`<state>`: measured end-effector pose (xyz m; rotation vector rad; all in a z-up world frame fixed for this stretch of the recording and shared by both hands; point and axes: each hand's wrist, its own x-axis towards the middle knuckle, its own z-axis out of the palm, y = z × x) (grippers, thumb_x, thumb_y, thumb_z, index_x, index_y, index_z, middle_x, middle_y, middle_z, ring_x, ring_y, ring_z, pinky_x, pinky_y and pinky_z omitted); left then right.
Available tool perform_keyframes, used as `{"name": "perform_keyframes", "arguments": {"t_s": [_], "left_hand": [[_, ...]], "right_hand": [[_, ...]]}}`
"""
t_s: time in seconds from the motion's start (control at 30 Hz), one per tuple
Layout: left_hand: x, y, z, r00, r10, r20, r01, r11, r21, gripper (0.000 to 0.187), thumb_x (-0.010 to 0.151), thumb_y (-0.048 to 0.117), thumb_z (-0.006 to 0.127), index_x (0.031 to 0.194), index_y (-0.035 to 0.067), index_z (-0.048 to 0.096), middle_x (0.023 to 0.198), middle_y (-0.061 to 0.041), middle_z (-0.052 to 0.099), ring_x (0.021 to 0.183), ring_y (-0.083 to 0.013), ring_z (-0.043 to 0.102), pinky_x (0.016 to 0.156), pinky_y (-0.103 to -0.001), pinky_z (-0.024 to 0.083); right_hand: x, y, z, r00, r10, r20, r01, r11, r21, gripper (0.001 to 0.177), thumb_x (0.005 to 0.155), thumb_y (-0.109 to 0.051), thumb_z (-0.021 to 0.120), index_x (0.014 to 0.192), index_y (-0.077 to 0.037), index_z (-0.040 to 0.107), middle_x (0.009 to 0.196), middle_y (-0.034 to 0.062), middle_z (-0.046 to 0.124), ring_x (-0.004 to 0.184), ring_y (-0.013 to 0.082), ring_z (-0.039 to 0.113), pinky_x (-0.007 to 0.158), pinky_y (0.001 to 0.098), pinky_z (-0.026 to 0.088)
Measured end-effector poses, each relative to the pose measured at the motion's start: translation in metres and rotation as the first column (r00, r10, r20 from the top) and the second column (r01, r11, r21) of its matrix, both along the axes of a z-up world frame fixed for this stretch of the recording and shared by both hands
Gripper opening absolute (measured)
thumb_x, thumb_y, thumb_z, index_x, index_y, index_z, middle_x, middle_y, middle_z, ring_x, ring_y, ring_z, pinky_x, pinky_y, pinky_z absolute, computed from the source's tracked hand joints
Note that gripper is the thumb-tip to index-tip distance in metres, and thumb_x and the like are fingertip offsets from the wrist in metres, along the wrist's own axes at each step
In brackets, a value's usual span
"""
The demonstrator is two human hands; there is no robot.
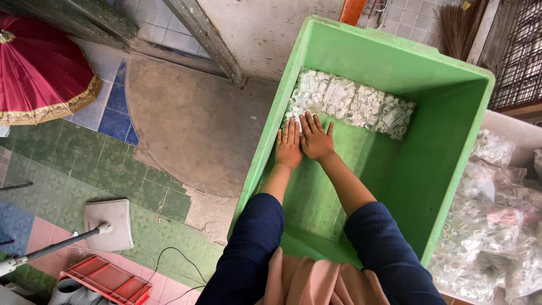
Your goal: The person transfers small plastic-wrapped packages from a large white bin into a green plastic crate. They pick up one or two packages at a time and place them in neat rows inside the crate, continuing until the crate is filled.
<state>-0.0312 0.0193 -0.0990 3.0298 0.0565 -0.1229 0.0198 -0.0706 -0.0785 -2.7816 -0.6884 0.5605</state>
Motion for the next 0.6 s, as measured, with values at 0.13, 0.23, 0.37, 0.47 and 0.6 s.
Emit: {"name": "perform_keyframes", "arguments": {"t_s": [0.13,0.23,0.37,0.47,0.6], "left_hand": [[0.002,0.0,-0.002,1.0,0.009,-0.02,-0.009,1.0,0.005,0.063,0.1,0.025,0.03,0.155,0.008,0.005,0.163,-0.011,-0.004,0.15,-0.0286,-0.005,0.121,-0.046,-0.003],[0.002,-0.001,-0.001,0.999,0.016,-0.03,-0.016,1.0,0.002,0.063,0.101,0.025,0.03,0.155,0.008,0.003,0.163,-0.011,-0.005,0.15,-0.0282,-0.005,0.121,-0.045,-0.003],[0.002,-0.001,0.0,0.995,0.019,-0.096,-0.021,1.0,-0.014,0.066,0.1,0.024,0.032,0.155,0.008,-0.001,0.162,-0.011,-0.011,0.15,-0.0289,-0.01,0.121,-0.045,-0.005],[0.004,0.0,0.001,0.992,0.012,-0.129,-0.017,0.999,-0.031,0.066,0.1,0.023,0.034,0.155,0.008,0.0,0.162,-0.011,-0.012,0.15,-0.0292,-0.01,0.121,-0.046,-0.004],[0.006,-0.001,0.0,0.988,0.015,-0.156,-0.026,0.997,-0.07,0.068,0.1,0.022,0.036,0.154,0.007,-0.002,0.162,-0.012,-0.014,0.149,-0.0301,-0.013,0.121,-0.047,-0.006]], "right_hand": [[0.001,0.001,-0.001,1.0,-0.016,0.001,0.016,1.0,0.001,0.063,0.098,-0.043,0.025,0.156,-0.035,0.002,0.163,-0.0079,-0.001,0.15,0.0225,0.003,0.112,0.0708,0.001],[0.0,0.001,-0.001,1.0,-0.012,0.017,0.012,1.0,0.02,0.063,0.098,-0.042,0.026,0.156,-0.034,0.002,0.163,-0.0067,0.0,0.15,0.0234,0.003,0.112,0.0695,0.002],[-0.009,-0.003,-0.004,0.999,-0.019,0.042,0.018,1.0,0.025,0.063,0.098,-0.041,0.025,0.157,-0.032,0.003,0.164,-0.002,0.001,0.15,0.028,0.002,0.113,0.0693,0.002],[-0.015,-0.007,-0.007,0.997,0.049,0.055,-0.05,0.998,0.034,0.061,0.099,-0.038,0.028,0.156,-0.031,0.008,0.163,-0.0015,0.007,0.15,0.0282,0.006,0.115,0.066,0.006],[-0.012,-0.008,-0.01,0.999,0.04,0.025,-0.041,0.998,0.038,0.065,0.096,-0.039,0.029,0.156,-0.035,0.004,0.163,-0.0091,-0.002,0.15,0.0274,0.0,0.115,0.0657,0.005]]}}
